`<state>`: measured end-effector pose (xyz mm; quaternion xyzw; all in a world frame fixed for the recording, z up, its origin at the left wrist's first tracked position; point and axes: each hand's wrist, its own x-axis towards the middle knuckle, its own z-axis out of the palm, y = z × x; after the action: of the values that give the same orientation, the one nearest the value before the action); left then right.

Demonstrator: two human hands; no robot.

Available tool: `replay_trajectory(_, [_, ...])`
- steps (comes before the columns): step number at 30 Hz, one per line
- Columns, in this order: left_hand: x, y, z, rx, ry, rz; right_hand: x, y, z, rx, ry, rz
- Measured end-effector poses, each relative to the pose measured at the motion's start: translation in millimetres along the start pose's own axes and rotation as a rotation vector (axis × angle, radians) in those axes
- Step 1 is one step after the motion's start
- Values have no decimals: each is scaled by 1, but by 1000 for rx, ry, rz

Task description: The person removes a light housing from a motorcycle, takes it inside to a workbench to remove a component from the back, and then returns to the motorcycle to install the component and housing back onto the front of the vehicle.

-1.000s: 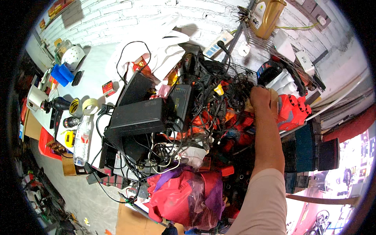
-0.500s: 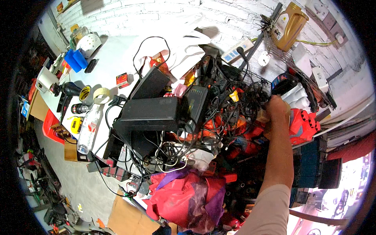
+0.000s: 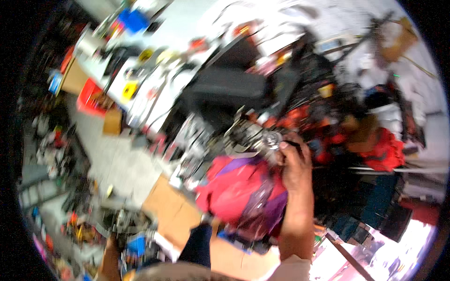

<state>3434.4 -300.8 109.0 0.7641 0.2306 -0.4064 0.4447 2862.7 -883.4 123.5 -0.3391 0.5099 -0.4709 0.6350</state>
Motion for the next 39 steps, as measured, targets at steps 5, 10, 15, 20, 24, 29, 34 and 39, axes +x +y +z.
replay_trajectory(5, [-30, 7, 61, 229, 134, 90, -126, 89, 143, 238, -333, 465])
replay_trajectory(10, [-76, 6, 110, 318, 20, 174, -196, 120, 241, -81, -523, 553])
replay_trajectory(15, [-94, 11, 140, 273, -110, 200, -222, 103, 302, -1022, -747, -61])
replay_trajectory(20, [-97, 21, 141, 368, -228, 184, -245, 98, 341, -1392, -831, -356])
replay_trajectory(24, [-65, 4, 117, 487, -365, 192, -270, 112, 357, -1517, -828, -512])
replay_trajectory(29, [-78, 30, 85, 676, -407, 255, -312, 131, 371, -1531, -801, -683])
replay_trajectory(34, [-84, 49, 46, 636, -496, 216, -340, 128, 387, -1489, -754, -583])
replay_trajectory(39, [-107, 84, 16, 664, -559, 206, -354, 114, 376, -1360, -625, -527])
